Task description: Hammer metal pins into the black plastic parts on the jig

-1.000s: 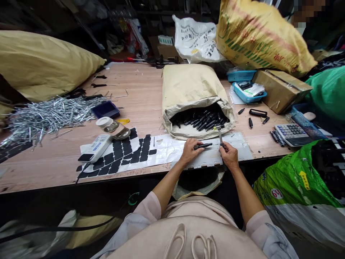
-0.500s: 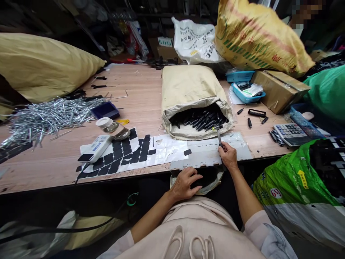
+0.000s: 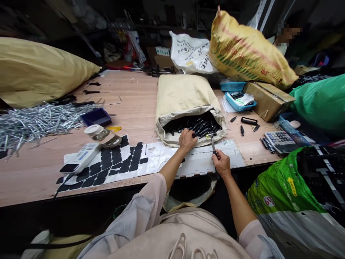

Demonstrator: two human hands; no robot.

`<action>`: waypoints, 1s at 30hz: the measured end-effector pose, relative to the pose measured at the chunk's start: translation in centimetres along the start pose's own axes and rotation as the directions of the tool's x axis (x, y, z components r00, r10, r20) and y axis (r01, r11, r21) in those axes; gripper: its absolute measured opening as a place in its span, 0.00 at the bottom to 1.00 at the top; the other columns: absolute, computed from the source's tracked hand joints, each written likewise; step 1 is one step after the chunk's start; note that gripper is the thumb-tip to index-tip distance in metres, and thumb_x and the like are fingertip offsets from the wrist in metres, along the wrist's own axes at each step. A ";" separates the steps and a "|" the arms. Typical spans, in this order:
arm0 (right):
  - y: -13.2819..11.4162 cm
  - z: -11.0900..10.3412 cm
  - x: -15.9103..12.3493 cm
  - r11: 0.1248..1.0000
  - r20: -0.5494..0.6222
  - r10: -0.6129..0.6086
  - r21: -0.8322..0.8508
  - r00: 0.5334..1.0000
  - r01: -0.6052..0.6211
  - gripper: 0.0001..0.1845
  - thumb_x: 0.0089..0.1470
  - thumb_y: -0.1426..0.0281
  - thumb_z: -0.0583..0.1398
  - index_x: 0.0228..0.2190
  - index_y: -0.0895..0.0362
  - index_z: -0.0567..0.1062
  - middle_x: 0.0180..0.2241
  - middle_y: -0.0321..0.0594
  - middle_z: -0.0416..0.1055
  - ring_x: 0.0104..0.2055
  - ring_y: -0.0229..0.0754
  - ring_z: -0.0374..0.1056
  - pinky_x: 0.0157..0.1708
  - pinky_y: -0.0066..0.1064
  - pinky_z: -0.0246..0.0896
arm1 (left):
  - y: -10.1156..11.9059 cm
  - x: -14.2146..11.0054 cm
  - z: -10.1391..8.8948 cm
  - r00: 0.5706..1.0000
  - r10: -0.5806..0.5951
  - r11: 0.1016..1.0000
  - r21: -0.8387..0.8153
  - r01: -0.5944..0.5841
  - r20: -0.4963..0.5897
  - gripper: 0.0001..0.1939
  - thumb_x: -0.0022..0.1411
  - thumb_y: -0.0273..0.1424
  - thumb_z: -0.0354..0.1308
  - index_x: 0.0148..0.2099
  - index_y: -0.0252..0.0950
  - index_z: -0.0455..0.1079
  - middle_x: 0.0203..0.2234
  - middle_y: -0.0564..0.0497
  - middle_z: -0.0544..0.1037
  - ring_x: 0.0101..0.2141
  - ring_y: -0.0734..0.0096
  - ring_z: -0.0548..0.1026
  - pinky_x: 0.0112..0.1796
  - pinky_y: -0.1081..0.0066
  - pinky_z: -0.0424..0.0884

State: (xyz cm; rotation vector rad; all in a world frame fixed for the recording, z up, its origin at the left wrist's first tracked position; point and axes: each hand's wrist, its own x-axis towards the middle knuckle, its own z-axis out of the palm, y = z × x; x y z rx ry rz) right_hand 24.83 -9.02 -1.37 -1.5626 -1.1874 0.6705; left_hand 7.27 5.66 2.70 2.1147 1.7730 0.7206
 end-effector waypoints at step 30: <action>-3.1 -2.3 -6.2 0.958 0.148 -0.127 -0.237 0.981 0.160 0.20 0.54 0.61 0.62 0.44 0.59 0.82 0.34 0.44 0.81 0.27 0.43 0.74 0.30 0.32 0.72 | -2.5 -8.3 -0.7 0.961 0.191 0.955 -0.263 -0.136 0.200 0.09 0.58 0.34 0.67 0.43 0.42 0.79 0.37 0.51 0.75 0.43 0.62 0.69 0.45 0.64 0.64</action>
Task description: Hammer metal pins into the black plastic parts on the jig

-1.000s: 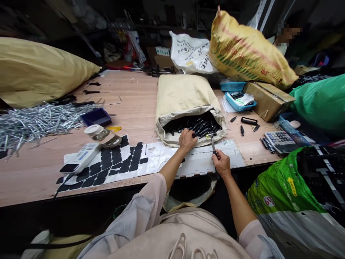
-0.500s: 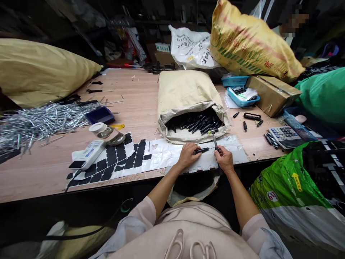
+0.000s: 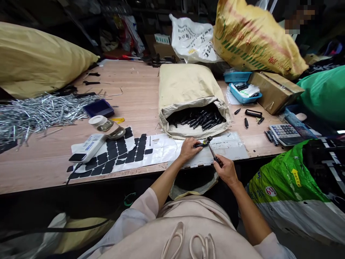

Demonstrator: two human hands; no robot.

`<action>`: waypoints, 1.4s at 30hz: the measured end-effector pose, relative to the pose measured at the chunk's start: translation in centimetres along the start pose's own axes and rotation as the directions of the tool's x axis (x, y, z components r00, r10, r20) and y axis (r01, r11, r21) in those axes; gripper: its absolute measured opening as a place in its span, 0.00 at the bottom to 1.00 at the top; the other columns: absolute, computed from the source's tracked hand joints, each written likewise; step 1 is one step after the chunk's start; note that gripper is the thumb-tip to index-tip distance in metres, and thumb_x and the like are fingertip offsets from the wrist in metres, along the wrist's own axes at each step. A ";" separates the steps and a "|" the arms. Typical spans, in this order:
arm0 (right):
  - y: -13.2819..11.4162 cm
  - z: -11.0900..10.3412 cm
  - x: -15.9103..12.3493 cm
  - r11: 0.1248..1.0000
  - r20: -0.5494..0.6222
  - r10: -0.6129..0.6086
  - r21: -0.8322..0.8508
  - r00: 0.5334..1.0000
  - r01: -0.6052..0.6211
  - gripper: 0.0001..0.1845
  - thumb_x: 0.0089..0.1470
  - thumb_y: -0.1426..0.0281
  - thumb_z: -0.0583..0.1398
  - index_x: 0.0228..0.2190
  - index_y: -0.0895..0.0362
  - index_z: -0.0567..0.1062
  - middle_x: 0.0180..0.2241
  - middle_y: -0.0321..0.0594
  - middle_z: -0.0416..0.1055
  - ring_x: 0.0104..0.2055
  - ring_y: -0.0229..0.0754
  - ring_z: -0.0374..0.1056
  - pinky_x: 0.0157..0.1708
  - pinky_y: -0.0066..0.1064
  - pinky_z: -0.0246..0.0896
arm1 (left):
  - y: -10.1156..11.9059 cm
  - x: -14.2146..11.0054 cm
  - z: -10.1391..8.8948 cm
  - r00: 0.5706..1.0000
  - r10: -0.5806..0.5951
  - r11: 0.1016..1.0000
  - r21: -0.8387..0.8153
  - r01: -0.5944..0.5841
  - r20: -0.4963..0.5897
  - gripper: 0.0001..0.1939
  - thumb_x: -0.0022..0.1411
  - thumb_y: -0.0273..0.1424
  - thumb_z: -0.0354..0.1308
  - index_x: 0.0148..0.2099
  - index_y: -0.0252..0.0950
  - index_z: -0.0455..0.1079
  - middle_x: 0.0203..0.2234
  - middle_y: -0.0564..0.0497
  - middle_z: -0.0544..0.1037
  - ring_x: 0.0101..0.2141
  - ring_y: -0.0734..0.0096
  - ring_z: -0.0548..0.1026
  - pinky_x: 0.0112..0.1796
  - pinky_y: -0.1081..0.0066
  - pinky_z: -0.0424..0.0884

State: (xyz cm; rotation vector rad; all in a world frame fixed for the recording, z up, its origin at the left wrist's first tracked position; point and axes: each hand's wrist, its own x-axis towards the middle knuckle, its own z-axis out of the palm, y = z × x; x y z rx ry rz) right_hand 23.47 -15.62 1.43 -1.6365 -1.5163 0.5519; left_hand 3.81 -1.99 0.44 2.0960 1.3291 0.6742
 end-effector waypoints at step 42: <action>4.0 1.6 7.0 0.955 -0.101 0.187 0.250 0.977 -0.157 0.28 0.51 0.56 0.63 0.47 0.63 0.78 0.28 0.43 0.78 0.29 0.45 0.75 0.26 0.32 0.72 | 0.1 -0.3 -0.8 0.997 0.078 0.996 -0.033 -0.079 -0.018 0.10 0.64 0.39 0.62 0.43 0.39 0.78 0.34 0.51 0.77 0.41 0.64 0.70 0.44 0.65 0.65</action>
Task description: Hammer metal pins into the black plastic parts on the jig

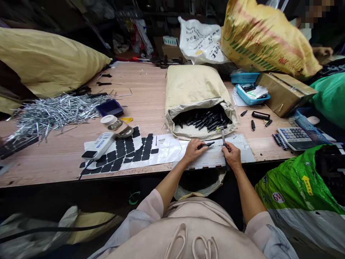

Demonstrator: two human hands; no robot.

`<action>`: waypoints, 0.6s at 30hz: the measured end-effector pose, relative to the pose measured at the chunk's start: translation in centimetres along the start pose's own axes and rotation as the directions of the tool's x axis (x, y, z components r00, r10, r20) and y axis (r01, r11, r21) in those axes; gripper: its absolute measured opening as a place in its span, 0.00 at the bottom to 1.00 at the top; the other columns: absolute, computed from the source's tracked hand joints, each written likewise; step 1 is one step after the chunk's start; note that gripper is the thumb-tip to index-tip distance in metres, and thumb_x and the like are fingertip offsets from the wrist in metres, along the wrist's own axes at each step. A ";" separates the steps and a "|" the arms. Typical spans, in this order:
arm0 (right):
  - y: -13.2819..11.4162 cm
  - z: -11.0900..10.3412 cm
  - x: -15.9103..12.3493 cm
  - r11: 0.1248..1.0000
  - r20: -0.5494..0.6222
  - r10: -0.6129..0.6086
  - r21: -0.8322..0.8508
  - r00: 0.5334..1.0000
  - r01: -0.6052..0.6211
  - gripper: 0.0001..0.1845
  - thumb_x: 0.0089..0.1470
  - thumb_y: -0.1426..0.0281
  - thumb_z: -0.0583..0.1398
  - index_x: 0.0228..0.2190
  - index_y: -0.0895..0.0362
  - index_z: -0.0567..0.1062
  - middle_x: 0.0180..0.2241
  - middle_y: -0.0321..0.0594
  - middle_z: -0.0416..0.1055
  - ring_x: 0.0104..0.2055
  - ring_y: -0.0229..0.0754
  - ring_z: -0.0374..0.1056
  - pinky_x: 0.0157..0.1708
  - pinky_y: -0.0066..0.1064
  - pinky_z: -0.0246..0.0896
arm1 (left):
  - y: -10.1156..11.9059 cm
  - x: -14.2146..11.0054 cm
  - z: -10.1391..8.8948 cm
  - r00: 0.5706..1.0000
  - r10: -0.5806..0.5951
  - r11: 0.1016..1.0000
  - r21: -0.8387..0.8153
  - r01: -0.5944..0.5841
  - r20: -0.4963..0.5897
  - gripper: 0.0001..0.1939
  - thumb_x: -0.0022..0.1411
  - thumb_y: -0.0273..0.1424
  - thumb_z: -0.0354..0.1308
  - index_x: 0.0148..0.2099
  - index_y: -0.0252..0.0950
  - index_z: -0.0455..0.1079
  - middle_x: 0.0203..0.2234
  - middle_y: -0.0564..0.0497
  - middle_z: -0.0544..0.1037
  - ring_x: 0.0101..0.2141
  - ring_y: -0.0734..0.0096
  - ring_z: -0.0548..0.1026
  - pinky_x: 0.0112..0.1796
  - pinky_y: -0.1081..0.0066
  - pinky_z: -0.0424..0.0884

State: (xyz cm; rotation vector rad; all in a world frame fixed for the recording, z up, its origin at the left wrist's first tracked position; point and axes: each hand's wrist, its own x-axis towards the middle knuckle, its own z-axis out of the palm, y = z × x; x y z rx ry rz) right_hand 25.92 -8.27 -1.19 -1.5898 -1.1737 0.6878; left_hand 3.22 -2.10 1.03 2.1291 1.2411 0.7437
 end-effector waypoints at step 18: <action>0.2 0.0 -0.3 1.000 0.014 0.000 0.014 1.000 0.000 0.26 0.51 0.57 0.63 0.46 0.63 0.79 0.27 0.42 0.77 0.28 0.44 0.75 0.25 0.31 0.72 | -0.1 -15.8 0.6 0.897 -0.208 0.975 0.160 0.156 0.391 0.18 0.65 0.37 0.56 0.56 0.44 0.74 0.34 0.48 0.82 0.34 0.61 0.79 0.36 0.65 0.70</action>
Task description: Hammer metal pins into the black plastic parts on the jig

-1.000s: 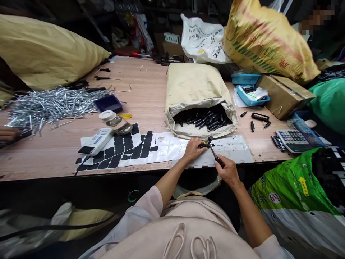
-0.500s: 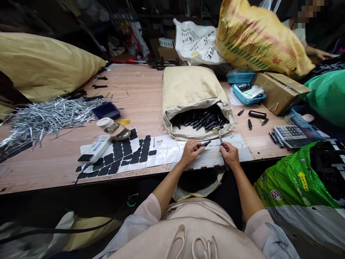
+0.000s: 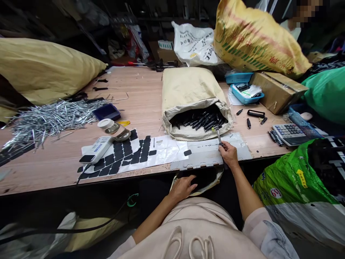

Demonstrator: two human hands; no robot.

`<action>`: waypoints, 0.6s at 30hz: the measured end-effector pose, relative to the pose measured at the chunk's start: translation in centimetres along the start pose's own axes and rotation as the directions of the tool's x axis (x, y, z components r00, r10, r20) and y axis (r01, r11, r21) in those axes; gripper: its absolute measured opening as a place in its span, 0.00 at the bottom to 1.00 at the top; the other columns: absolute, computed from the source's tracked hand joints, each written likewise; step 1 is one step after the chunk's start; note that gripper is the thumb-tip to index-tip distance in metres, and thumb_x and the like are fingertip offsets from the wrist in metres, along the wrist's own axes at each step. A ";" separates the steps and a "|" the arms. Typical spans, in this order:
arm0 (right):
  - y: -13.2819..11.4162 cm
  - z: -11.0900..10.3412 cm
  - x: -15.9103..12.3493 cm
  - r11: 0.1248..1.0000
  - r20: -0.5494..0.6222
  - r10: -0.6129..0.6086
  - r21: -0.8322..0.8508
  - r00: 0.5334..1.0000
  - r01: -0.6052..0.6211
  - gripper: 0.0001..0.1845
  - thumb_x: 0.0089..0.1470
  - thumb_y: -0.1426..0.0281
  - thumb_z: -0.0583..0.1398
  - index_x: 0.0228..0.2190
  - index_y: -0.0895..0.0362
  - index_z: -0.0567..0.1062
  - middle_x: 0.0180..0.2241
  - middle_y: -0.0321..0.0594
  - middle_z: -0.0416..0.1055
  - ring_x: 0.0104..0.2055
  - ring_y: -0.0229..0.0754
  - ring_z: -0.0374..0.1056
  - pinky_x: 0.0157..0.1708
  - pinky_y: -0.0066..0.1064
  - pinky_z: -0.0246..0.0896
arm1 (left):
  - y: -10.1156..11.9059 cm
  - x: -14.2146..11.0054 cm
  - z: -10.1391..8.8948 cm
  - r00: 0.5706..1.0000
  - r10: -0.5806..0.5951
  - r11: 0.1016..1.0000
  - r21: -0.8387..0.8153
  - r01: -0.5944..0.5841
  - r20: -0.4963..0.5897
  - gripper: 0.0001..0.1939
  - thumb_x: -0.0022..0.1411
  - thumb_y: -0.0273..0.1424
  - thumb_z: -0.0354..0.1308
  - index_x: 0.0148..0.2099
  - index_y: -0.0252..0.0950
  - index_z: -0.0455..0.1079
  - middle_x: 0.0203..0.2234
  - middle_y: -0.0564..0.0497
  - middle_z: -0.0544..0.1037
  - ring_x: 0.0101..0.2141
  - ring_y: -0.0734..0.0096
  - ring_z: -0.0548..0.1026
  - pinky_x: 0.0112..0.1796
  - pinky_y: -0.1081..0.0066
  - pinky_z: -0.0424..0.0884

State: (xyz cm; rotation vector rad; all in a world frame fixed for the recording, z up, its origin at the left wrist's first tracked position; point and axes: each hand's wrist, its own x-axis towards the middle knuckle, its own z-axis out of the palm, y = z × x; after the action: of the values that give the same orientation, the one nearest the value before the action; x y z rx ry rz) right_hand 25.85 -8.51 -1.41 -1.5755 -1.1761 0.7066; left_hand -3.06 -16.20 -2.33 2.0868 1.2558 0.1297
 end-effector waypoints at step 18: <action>-0.6 0.2 0.1 1.000 0.014 -0.007 0.013 1.000 0.007 0.23 0.51 0.57 0.62 0.43 0.60 0.80 0.26 0.40 0.76 0.26 0.43 0.73 0.23 0.30 0.70 | 3.5 22.8 -11.8 0.822 -0.141 0.980 0.040 0.195 -0.551 0.10 0.61 0.37 0.63 0.43 0.39 0.76 0.44 0.42 0.72 0.51 0.50 0.67 0.50 0.58 0.66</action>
State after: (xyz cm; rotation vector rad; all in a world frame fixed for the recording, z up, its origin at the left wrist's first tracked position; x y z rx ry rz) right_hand 25.51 -8.35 -0.88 -1.5577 -1.1845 0.7205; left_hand 6.72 7.18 3.00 2.0757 1.8089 0.6383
